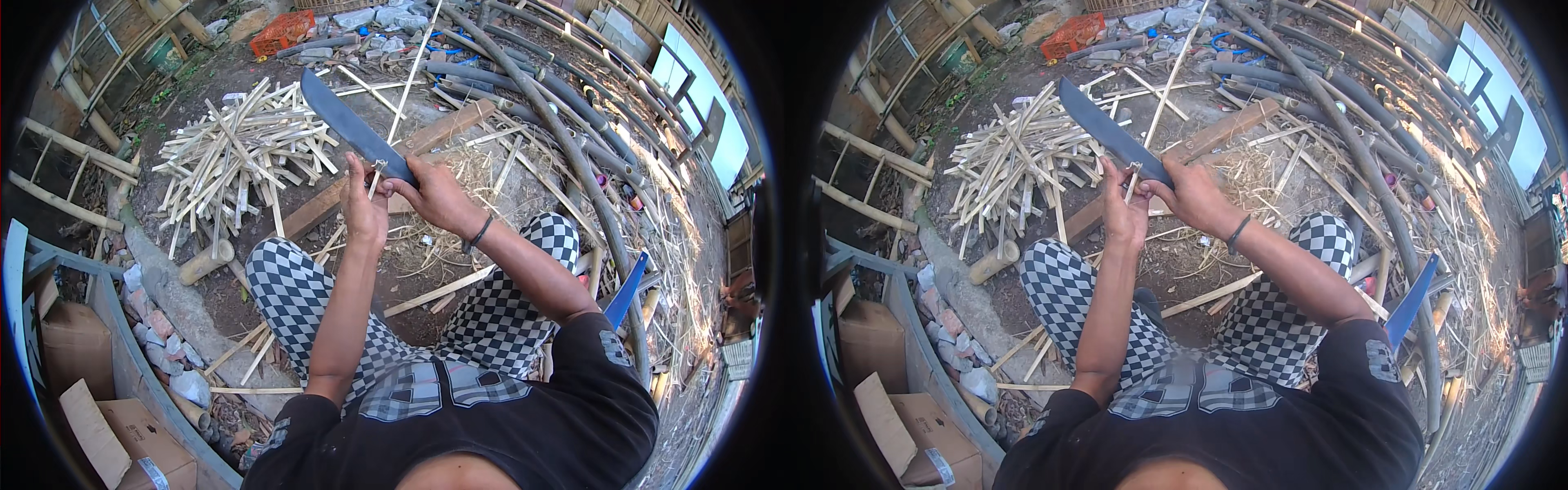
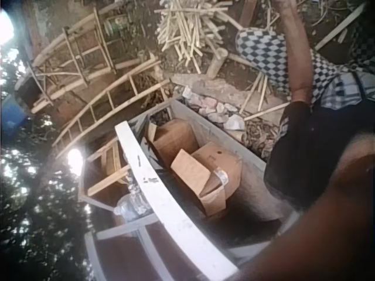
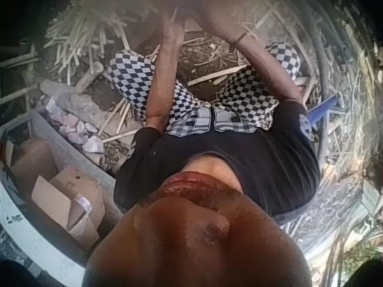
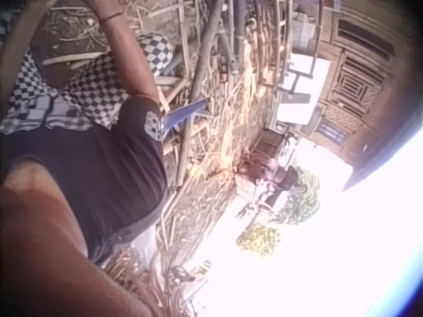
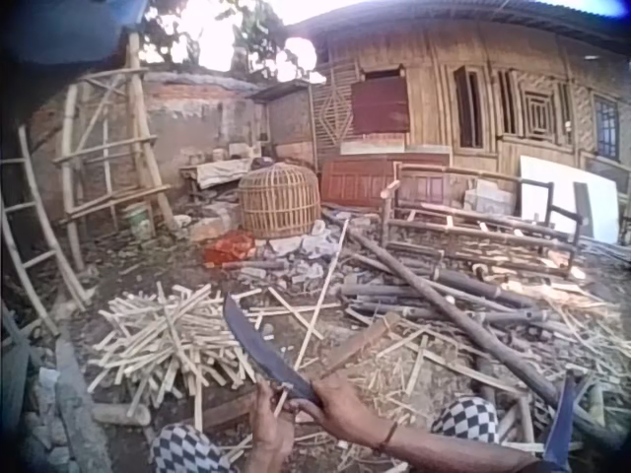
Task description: The person uses a large blade to whittle and shave thin strips of bamboo, holding the bamboo in one hand while drawing the blade across the surface.
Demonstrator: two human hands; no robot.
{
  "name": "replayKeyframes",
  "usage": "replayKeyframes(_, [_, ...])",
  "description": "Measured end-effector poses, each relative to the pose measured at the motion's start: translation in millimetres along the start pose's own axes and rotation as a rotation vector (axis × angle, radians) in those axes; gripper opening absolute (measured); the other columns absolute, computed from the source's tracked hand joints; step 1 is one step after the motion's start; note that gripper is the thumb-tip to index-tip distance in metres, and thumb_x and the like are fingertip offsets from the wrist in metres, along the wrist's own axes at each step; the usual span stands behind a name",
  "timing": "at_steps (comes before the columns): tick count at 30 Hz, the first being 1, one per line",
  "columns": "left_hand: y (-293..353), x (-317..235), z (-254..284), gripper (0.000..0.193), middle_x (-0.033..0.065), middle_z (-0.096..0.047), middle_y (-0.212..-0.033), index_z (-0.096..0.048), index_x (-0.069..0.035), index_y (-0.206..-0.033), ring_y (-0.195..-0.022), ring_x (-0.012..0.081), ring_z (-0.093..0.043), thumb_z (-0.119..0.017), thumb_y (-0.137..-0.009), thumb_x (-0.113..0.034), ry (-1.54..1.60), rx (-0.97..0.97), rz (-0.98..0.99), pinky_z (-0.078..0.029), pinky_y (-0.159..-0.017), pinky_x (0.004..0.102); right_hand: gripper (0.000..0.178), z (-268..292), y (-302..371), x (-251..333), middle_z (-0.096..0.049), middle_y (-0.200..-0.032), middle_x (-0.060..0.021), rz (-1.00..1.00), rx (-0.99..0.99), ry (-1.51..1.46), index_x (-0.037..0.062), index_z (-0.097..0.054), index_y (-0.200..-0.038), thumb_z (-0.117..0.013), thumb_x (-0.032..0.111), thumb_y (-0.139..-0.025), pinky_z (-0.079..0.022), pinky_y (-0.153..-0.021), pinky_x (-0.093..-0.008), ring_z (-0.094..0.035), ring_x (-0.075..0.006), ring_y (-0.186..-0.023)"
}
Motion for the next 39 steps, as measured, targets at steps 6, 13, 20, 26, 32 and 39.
replayKeyframes(6, [-4,4,7,0.064,0.0006,-0.054,-0.078,-0.061,-0.001,-0.094,-0.070,0.0101,-0.048,-0.050,-0.096,-0.063,0.055,0.050,0.027,-0.039,-0.064,0.0265,0.038,-3,1,6,-0.064,-0.077,-0.0277,0.005,-0.008,-0.027,-0.0027,-0.059,-0.097,-0.065,0.034,-0.093,-0.050,-0.068,-0.0514,-0.065,-0.0467,-0.077])
replayKeyframes(13, [-7,1,8,0.089,0.0045,-0.056,-0.090,-0.062,0.002,-0.103,-0.084,0.0114,-0.049,-0.038,-0.087,-0.082,0.086,0.123,0.003,-0.040,-0.067,0.0250,0.041,-3,3,12,-0.063,-0.077,-0.0287,-0.031,0.071,-0.037,-0.0041,-0.058,-0.098,-0.065,0.037,-0.094,-0.049,-0.068,-0.0509,-0.064,-0.0470,-0.077])
replayKeyframes(20, [-3,0,13,0.105,0.0094,-0.053,-0.111,-0.046,0.005,-0.132,-0.100,0.0162,-0.053,-0.036,-0.082,-0.087,0.033,0.028,-0.010,-0.045,-0.084,0.0293,0.041,-6,5,21,-0.064,-0.082,-0.0291,-0.055,0.139,-0.009,-0.0034,-0.058,-0.099,-0.064,0.037,-0.094,-0.050,-0.072,-0.0507,-0.065,-0.0463,-0.080])
replayKeyframes(26, [-12,3,26,0.108,0.0116,-0.050,-0.116,-0.045,0.003,-0.133,-0.108,0.0193,-0.051,-0.032,-0.080,-0.090,0.042,0.091,0.009,-0.045,-0.090,0.0313,0.039,0,-1,27,-0.065,-0.081,-0.0282,-0.109,0.132,-0.079,-0.0029,-0.059,-0.099,-0.063,0.035,-0.095,-0.050,-0.071,-0.0511,-0.065,-0.0464,-0.080])
replayKeyframes(32, [2,-6,-12,0.099,0.0070,-0.058,-0.107,-0.055,0.000,-0.116,-0.098,0.0141,-0.053,-0.029,-0.082,-0.089,0.077,-0.252,-0.036,-0.045,-0.082,0.0282,0.038,-18,9,4,-0.066,-0.081,-0.0273,0.068,0.091,-0.074,-0.0028,-0.060,-0.099,-0.065,0.035,-0.094,-0.051,-0.068,-0.0481,-0.067,-0.0432,-0.078])
replayKeyframes(39, [-11,3,18,0.113,0.0031,-0.057,-0.086,-0.057,0.007,-0.117,-0.083,0.0116,-0.054,-0.023,-0.077,-0.093,0.004,-0.111,-0.043,-0.045,-0.066,0.0221,0.036,-26,17,17,-0.065,-0.081,-0.0294,0.087,0.100,-0.115,-0.0028,-0.057,-0.106,-0.064,0.031,-0.095,-0.052,-0.069,-0.0489,-0.066,-0.0456,-0.081])
Point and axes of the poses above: each hand's wrist, its own y-axis away from the middle knuckle, its own z-axis out of the back of the hand, x = y × z, the point moved 1 cm from there along -y, towards the middle knuckle
